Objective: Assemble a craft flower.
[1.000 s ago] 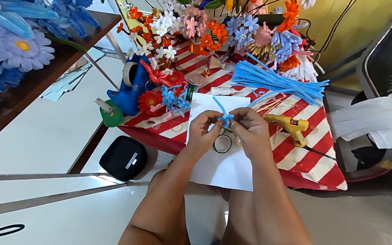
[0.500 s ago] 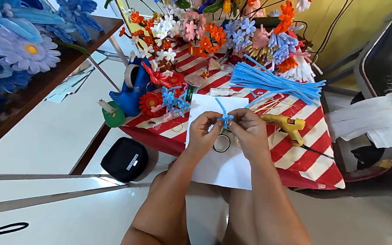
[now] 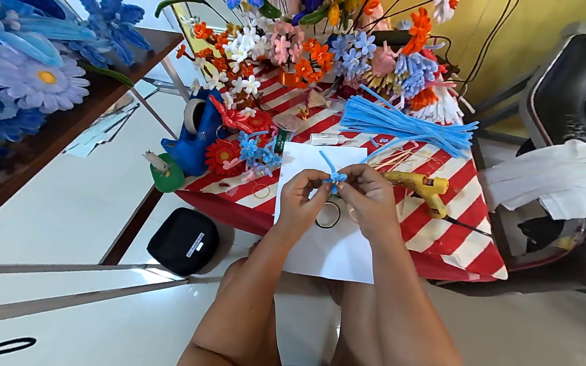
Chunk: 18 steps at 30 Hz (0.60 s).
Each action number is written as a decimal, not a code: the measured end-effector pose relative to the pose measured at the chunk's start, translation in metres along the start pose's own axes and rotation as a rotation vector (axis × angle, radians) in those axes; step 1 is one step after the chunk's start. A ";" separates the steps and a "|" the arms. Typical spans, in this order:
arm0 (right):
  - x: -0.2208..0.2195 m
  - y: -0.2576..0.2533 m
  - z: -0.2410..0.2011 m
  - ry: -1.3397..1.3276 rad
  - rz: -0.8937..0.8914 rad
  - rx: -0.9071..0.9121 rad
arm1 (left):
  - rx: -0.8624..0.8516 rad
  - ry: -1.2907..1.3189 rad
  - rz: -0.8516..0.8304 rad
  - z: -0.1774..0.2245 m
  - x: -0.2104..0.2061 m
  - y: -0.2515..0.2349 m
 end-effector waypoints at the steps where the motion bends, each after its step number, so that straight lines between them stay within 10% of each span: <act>1: 0.000 0.000 0.000 -0.008 -0.005 -0.006 | 0.002 0.002 -0.001 0.000 0.000 0.000; 18: 0.005 -0.006 -0.002 -0.124 0.025 0.034 | 0.138 0.147 0.203 -0.008 0.009 -0.002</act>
Point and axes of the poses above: each hand's wrist, its own y-axis away from the middle knuckle, its own x-axis out of the back of the hand, z = x × y, the point moved 4 cm from there along -y, towards the middle knuckle, and after that the axes turned 8 degrees about z, right-handed, at the moved point
